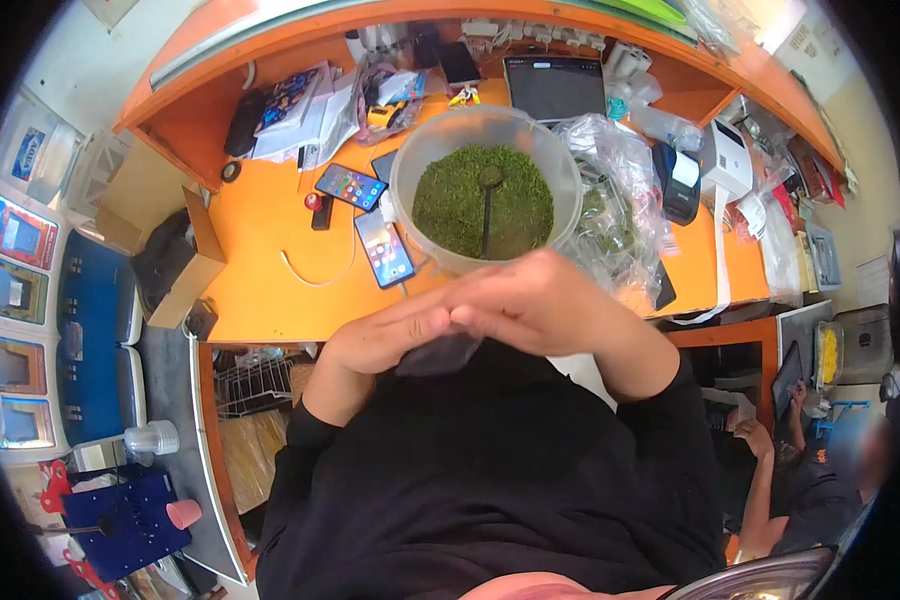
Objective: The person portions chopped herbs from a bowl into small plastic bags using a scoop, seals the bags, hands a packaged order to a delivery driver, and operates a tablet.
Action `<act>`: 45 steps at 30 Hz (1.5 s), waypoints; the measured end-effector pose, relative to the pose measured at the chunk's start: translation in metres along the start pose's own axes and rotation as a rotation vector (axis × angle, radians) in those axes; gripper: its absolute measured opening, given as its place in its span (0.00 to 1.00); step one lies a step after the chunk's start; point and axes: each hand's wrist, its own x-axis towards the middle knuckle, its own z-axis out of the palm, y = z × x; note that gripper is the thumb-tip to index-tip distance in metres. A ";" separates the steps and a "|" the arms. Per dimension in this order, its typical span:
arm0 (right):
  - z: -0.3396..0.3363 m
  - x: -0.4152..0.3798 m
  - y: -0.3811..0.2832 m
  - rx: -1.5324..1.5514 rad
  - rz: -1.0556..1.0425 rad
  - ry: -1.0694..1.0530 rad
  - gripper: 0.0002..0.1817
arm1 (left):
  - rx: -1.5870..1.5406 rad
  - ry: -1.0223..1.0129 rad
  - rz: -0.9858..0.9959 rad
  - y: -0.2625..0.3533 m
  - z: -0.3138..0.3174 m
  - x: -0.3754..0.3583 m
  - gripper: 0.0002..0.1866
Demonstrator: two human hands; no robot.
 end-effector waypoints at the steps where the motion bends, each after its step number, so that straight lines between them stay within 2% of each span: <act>1: -0.002 0.004 0.002 0.091 0.044 -0.012 0.06 | -0.065 0.048 -0.013 -0.013 -0.003 -0.004 0.44; 2: -0.008 0.010 0.010 -0.010 0.082 0.096 0.07 | -0.127 0.097 -0.019 -0.020 -0.005 -0.006 0.45; 4: -0.024 0.024 0.032 -0.221 0.152 0.310 0.11 | -0.237 0.123 0.253 -0.009 0.001 0.013 0.47; 7: -0.018 0.026 0.092 -0.601 0.331 -0.094 0.13 | -0.270 0.250 0.409 -0.008 -0.010 0.010 0.47; 10: 0.005 0.023 0.133 -0.786 0.296 -0.443 0.13 | -0.223 0.377 0.551 -0.011 -0.020 0.009 0.47; 13: 0.008 0.031 0.145 -0.924 0.259 -0.424 0.13 | -0.145 0.500 0.612 -0.016 -0.032 0.005 0.47; 16: -0.002 0.039 0.146 -0.706 0.241 -0.008 0.12 | -0.062 0.663 0.596 -0.015 -0.036 0.002 0.46; 19: -0.002 0.053 0.123 -0.377 0.469 0.242 0.13 | -0.056 0.746 0.601 -0.014 -0.037 0.004 0.44; 22: 0.019 0.053 0.150 -0.169 0.585 0.182 0.16 | 0.017 0.816 0.622 -0.015 -0.038 0.007 0.42; 25: 0.030 0.054 0.159 0.032 0.703 -0.011 0.14 | 0.235 0.927 0.607 -0.012 -0.034 0.015 0.41; 28: 0.024 0.052 0.143 0.321 0.802 0.019 0.15 | 0.294 0.883 0.604 -0.011 -0.039 0.018 0.41; 34: 0.006 0.035 0.149 0.630 0.868 0.155 0.17 | 0.414 0.818 0.648 -0.008 -0.050 0.041 0.46; 38: -0.008 0.026 0.136 0.673 0.900 0.171 0.17 | 0.469 0.858 0.594 -0.005 -0.057 0.059 0.49; 45: -0.038 0.000 0.119 0.746 0.904 0.398 0.17 | 0.628 0.850 0.525 -0.011 -0.067 0.084 0.51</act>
